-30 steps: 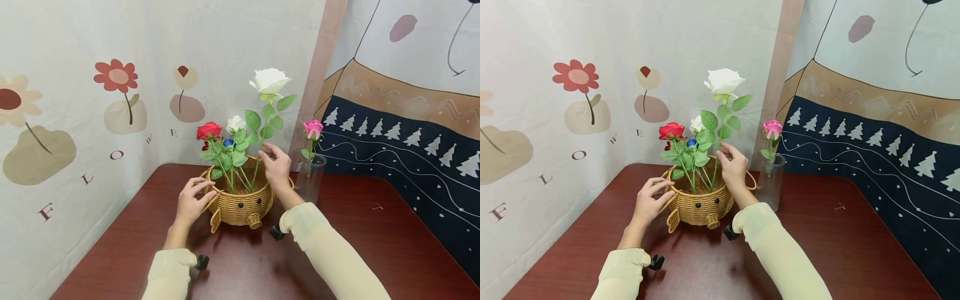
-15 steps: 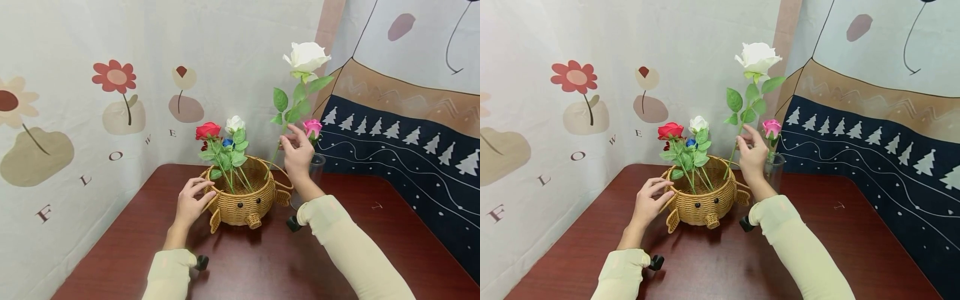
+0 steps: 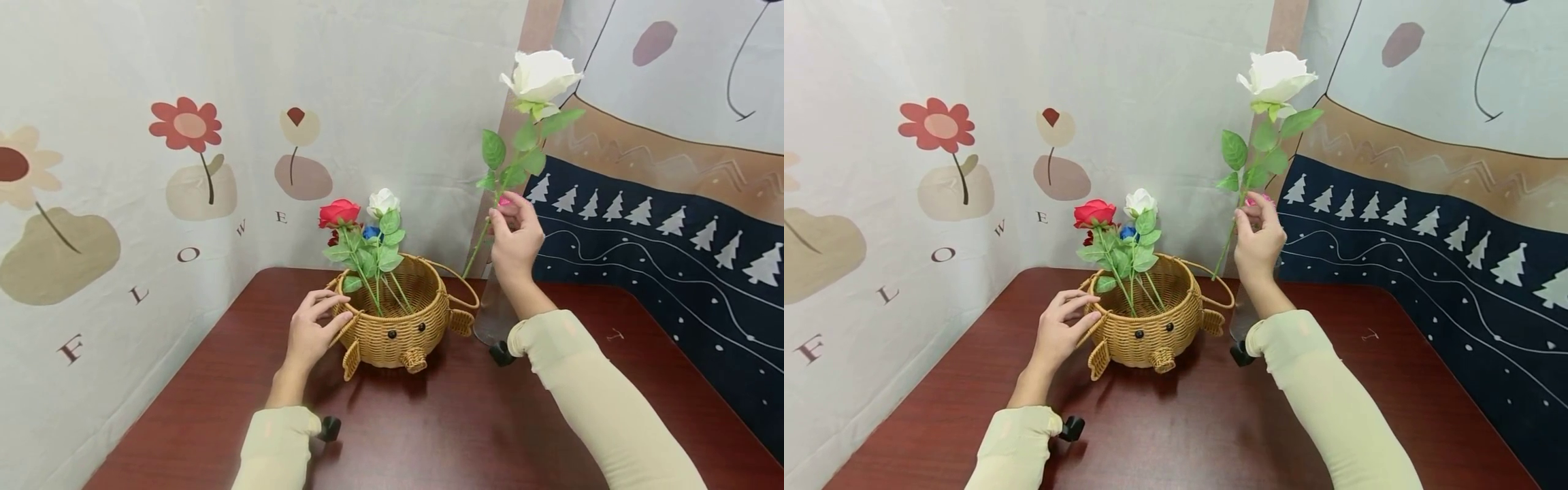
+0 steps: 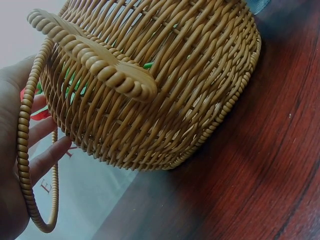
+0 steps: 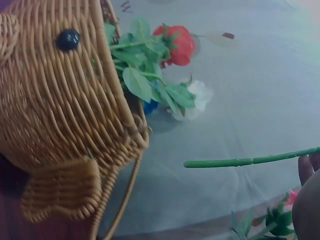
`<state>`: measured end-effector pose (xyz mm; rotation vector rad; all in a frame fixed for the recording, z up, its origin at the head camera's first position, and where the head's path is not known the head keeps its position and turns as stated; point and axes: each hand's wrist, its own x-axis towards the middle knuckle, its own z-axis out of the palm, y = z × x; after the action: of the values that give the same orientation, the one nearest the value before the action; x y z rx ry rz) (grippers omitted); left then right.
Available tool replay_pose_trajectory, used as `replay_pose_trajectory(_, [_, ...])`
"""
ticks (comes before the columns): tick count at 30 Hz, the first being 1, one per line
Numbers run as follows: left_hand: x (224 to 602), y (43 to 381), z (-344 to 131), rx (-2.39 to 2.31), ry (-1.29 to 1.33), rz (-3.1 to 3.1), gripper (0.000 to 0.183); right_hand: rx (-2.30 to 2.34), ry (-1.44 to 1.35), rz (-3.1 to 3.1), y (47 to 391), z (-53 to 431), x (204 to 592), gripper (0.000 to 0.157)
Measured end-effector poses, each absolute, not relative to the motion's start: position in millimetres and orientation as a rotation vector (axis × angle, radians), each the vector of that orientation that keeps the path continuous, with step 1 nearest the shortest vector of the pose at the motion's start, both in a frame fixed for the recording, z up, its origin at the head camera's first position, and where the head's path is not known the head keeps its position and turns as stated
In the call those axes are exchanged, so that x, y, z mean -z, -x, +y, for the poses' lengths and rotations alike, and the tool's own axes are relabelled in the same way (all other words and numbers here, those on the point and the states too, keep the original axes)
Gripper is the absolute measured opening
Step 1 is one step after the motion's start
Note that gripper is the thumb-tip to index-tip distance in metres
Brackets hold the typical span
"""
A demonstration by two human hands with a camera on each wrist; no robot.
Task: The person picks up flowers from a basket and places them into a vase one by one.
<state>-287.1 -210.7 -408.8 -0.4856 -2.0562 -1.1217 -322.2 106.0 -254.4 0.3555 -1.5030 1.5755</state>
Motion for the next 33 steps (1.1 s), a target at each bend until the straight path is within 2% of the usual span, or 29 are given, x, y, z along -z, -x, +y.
replay_pose_trajectory(11, [409,288,-212,1.127,0.493,-2.052,0.026,-1.429,-0.285,-1.527,338,136,250,0.029])
replay_pose_trajectory(33, [410,287,-211,1.114,0.487,-2.057,0.027,-1.24,-0.229,-1.618,324,165,237,0.026])
